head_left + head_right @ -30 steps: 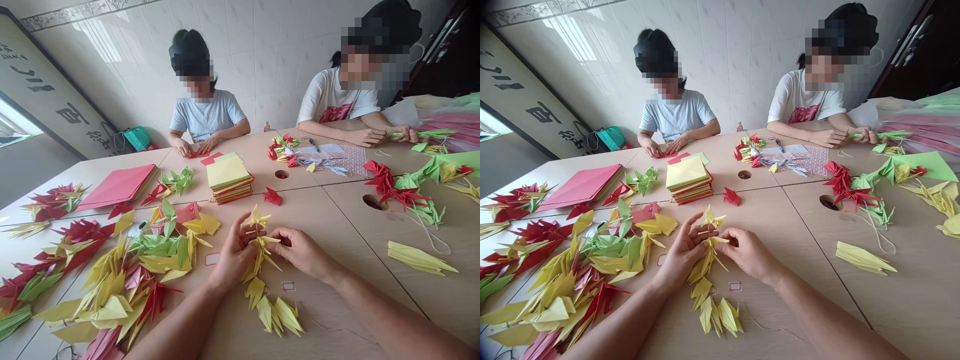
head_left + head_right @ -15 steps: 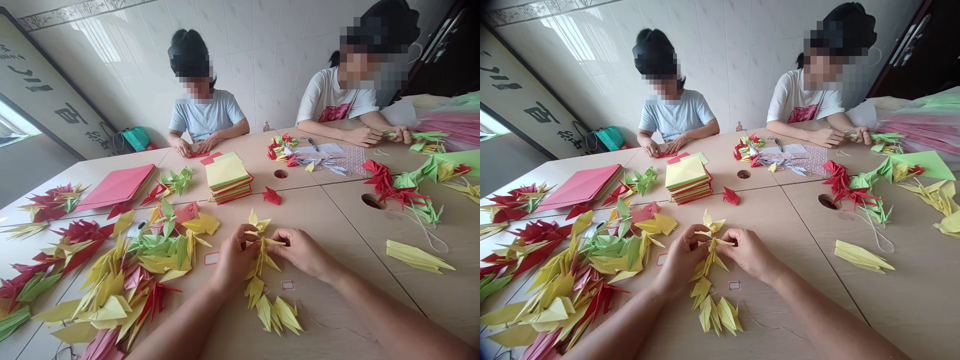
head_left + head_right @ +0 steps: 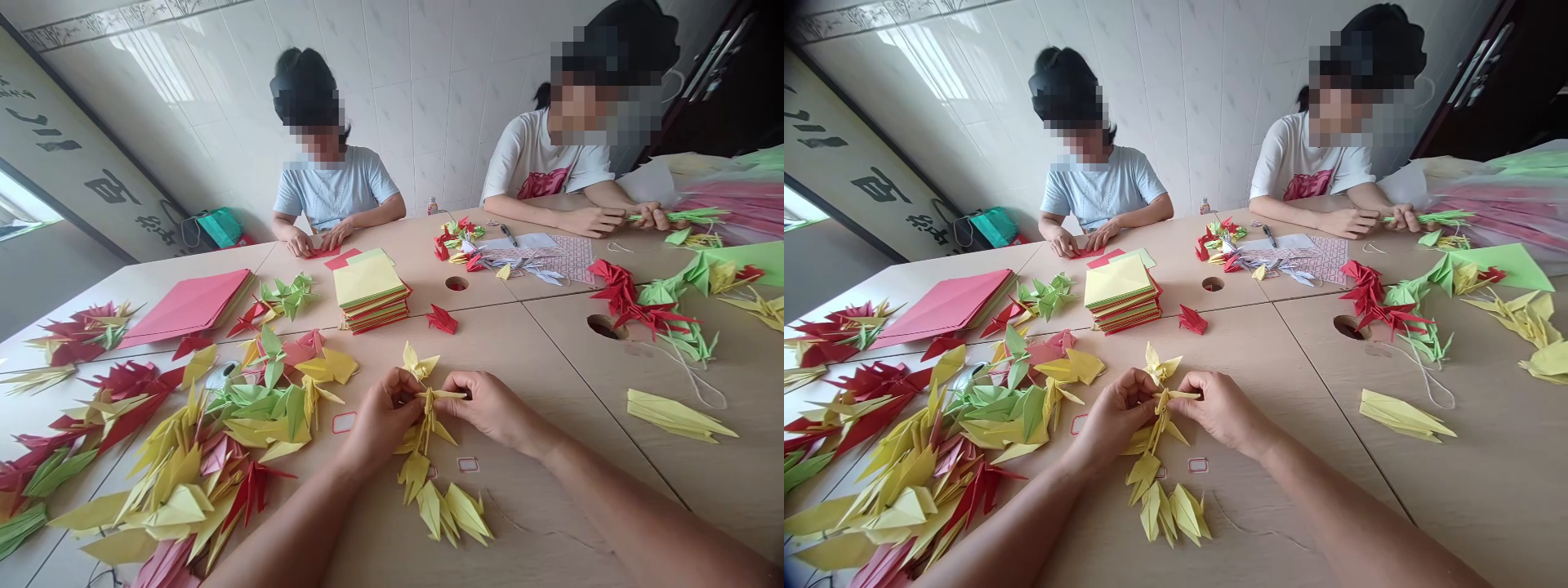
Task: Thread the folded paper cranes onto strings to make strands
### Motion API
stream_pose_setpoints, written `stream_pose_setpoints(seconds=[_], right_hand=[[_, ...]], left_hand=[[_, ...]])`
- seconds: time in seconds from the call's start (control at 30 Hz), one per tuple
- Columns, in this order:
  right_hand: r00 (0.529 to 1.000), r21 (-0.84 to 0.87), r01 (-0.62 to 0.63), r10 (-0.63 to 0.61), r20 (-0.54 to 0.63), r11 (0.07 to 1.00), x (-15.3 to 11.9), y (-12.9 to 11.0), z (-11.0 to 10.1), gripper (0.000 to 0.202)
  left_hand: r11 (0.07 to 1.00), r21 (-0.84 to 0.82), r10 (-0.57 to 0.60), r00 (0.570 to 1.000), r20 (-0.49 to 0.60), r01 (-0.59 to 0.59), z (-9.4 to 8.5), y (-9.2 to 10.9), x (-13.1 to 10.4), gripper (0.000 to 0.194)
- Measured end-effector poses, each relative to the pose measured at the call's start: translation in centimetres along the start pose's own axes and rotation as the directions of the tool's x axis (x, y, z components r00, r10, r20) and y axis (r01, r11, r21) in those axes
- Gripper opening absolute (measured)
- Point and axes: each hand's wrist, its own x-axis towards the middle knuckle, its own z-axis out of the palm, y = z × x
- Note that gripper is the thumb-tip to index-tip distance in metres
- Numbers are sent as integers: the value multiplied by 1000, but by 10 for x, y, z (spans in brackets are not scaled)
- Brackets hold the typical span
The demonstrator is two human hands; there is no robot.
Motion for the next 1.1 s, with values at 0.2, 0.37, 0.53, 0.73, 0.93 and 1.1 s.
stream_pose_setpoints(seconds=[0.2, 0.37, 0.53, 0.73, 0.93, 1.1], right_hand=[[998, 135, -46, 40, 49, 990, 2, 6, -3, 37], [996, 199, -36, 18, 92, 979, 1, 4, -4, 40], [996, 205, -46, 29, 88, 978, 1, 3, -4, 44], [996, 186, -44, 28, 90, 982, 1, 1, -3, 46], [995, 189, -42, 23, 98, 981, 0, 2, -3, 42], [993, 273, -52, 22, 112, 961, 1, 5, -2, 39]], left_hand=[[995, -95, -13, 994, 106, 23, -4, 1, 2, 39], [994, -110, -1, 992, 129, 15, -4, 0, 2, 35], [994, -110, -10, 991, 136, 25, -4, 2, 1, 35], [988, -149, -26, 992, 124, 44, -2, 5, -1, 34], [989, -146, -13, 990, 140, 33, -4, 3, 0, 29], [988, -152, -6, 986, 164, 31, -5, 2, 1, 28]])
